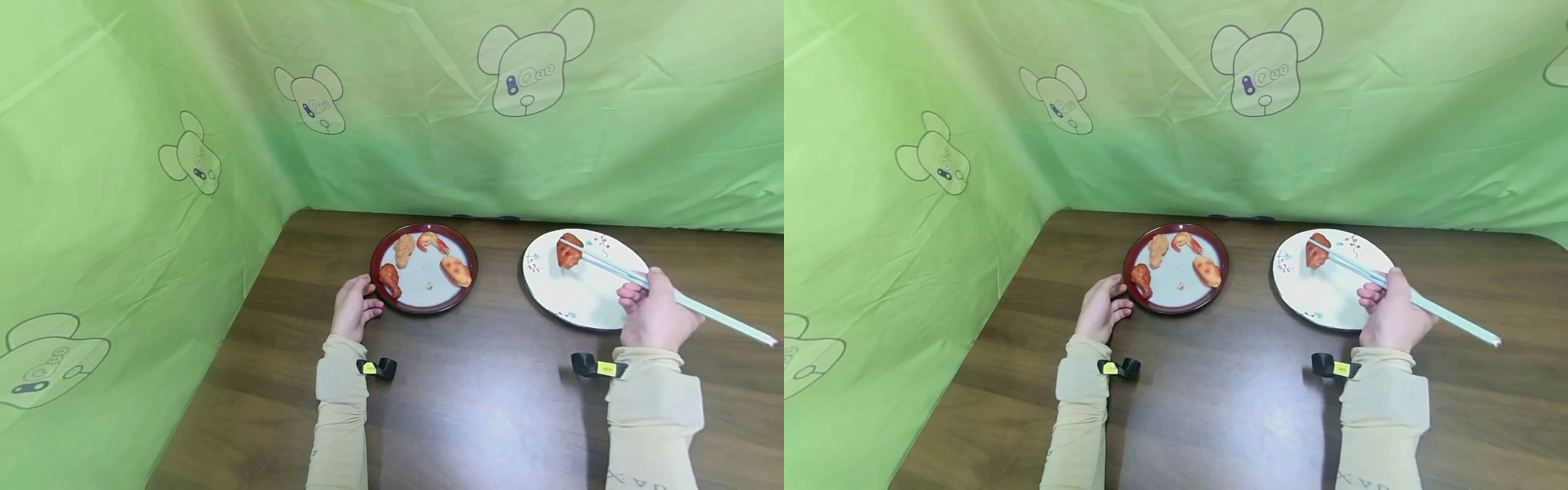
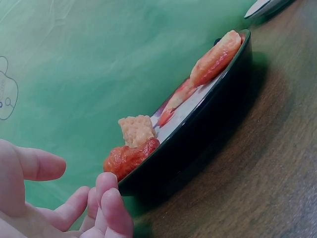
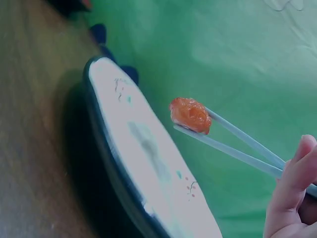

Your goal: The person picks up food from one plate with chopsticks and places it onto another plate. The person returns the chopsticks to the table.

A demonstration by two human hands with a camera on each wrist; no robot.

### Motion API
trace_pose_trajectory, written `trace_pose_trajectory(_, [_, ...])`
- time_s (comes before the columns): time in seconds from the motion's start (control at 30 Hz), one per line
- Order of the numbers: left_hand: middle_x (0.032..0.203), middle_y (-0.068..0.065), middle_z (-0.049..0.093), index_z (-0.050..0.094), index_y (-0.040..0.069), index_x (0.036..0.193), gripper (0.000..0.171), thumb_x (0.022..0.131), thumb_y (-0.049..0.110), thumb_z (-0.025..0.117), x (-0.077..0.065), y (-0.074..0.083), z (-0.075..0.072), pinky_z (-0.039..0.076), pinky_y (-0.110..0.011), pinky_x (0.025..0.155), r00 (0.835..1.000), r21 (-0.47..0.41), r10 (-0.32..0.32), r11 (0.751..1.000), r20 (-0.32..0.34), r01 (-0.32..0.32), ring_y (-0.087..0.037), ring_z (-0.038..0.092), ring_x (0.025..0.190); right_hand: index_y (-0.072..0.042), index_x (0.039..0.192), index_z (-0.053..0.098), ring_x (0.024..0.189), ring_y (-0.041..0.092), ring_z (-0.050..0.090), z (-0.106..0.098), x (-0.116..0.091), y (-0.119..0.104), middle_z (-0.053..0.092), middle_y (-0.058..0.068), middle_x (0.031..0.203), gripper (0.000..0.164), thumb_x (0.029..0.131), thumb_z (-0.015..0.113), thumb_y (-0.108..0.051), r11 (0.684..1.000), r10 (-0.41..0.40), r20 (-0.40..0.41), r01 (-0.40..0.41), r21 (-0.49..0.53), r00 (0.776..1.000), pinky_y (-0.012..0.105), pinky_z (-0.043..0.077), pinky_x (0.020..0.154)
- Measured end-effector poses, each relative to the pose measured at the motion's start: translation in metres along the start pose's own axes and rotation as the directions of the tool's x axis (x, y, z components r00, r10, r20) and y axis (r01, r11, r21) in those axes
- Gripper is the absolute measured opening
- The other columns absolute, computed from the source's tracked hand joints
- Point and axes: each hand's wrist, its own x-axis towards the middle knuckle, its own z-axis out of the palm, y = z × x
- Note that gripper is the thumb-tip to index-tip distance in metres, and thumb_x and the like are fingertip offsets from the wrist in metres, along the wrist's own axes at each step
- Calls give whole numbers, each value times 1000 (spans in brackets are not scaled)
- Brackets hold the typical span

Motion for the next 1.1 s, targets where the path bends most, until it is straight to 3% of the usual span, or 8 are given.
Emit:
trace_pose_trajectory(0.2, [100, -6, 48, 45, 3, 133, 39, 98, 22, 47, 0, 0, 0, 47, -22, 53, 1000, -3, -1, 1000, -2, 1, -11, 53, 54, -12, 108, 36, 36, 22, 55, -2, 0, 8, 63, 10, 63, 43, 84, 70, -2, 997, -71, 4, 71, -27, 997, 31, 44, 32])
trace_pose_trajectory(0.43, [99, -6, 49, 47, 3, 131, 37, 98, 22, 48, 0, -1, 0, 47, -22, 53, 1000, -4, 6, 1000, -8, -6, -12, 53, 54, -12, 108, 37, 36, 20, 56, -2, -1, 14, 64, 9, 61, 40, 85, 69, -5, 993, -95, 12, 96, -71, 995, 29, 45, 33])
trace_pose_trajectory(0.67, [98, -5, 49, 48, 4, 130, 37, 98, 22, 48, 1, -1, 1, 47, -23, 53, 1000, -7, 7, 1000, -8, -7, -13, 53, 54, 1, 93, 63, 37, 19, 58, -2, 2, 17, 63, 12, 53, 14, 88, 68, -12, 988, -92, 20, 94, -125, 996, 27, 46, 35])
trace_pose_trajectory(1.1, [97, -4, 49, 48, 4, 131, 38, 98, 22, 48, 1, -1, 0, 48, -23, 53, 1000, -4, 2, 1000, -9, -2, -12, 53, 54, -1, 89, 69, 42, 16, 62, -2, 2, 19, 63, 9, 53, 18, 89, 68, -19, 976, -94, 13, 95, -196, 995, 24, 49, 39])
